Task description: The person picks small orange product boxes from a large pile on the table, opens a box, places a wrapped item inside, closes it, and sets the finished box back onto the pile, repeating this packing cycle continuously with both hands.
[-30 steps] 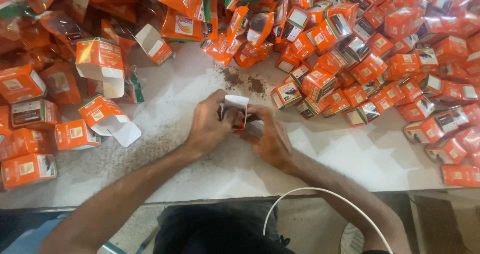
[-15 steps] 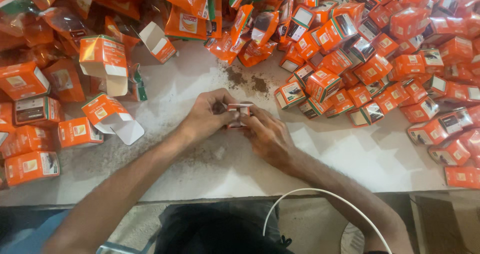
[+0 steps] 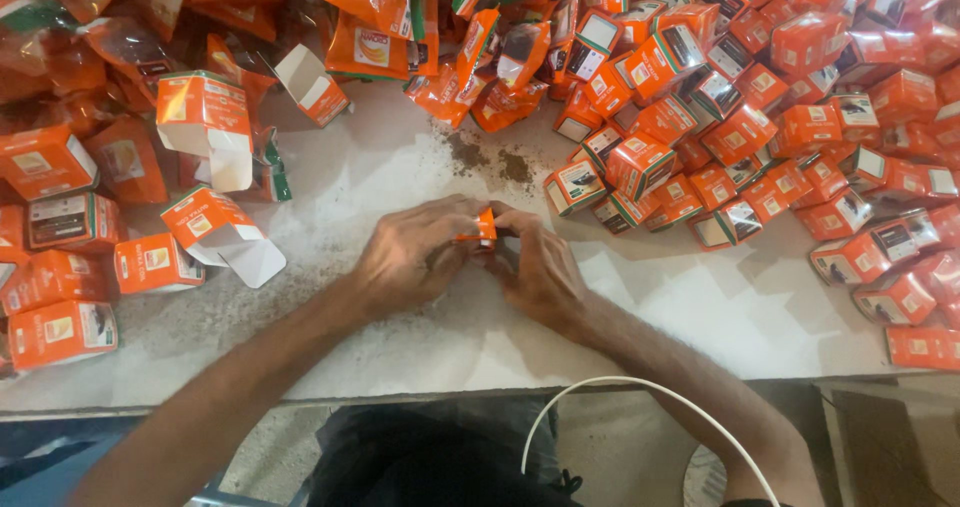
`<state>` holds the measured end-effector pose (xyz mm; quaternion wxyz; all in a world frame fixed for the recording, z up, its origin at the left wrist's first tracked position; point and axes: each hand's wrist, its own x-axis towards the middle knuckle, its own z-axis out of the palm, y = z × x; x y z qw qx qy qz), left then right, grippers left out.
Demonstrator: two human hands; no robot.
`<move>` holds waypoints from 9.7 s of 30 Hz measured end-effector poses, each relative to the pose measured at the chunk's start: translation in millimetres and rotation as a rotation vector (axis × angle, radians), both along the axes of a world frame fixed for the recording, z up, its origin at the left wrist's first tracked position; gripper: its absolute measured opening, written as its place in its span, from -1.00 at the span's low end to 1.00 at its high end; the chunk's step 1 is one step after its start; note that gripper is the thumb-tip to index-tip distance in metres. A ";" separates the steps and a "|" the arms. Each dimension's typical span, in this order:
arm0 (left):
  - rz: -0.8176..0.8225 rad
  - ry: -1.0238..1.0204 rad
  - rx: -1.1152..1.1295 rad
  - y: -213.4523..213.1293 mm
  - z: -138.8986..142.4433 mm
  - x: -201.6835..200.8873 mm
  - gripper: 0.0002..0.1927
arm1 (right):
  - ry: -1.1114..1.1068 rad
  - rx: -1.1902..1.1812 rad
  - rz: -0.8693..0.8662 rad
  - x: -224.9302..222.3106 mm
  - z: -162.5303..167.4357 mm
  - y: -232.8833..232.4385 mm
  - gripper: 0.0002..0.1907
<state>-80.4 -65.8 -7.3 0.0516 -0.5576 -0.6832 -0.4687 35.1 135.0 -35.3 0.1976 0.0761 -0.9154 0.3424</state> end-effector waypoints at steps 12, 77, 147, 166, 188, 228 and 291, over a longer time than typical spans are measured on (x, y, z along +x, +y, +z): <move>0.007 0.222 -0.147 -7.5 -0.8 -5.7 -0.57 | 0.128 0.076 0.156 -4.2 33.0 2.9 -0.67; 0.402 -0.596 -0.203 37.2 22.9 1.1 -0.43 | 0.045 0.111 0.066 -14.5 30.4 5.4 -0.42; 1.076 0.363 -0.534 -81.0 59.8 -114.7 -0.24 | 0.296 0.227 -0.134 -20.8 44.5 20.1 -0.27; 0.745 0.600 -0.510 23.8 -7.5 -122.7 -0.23 | -0.076 -0.097 0.169 -13.1 19.0 1.0 -0.35; 0.464 0.365 -0.629 -36.1 3.0 -26.0 -0.59 | -0.062 -0.132 0.133 -10.6 30.5 -0.9 -0.42; 0.409 0.116 -0.224 21.4 34.3 11.1 -0.85 | -0.020 -0.122 0.001 -14.9 35.2 -6.3 -0.33; 0.913 0.323 -0.529 -114.4 69.7 -39.7 -0.48 | 0.567 0.269 -0.351 -22.9 62.5 54.8 -0.01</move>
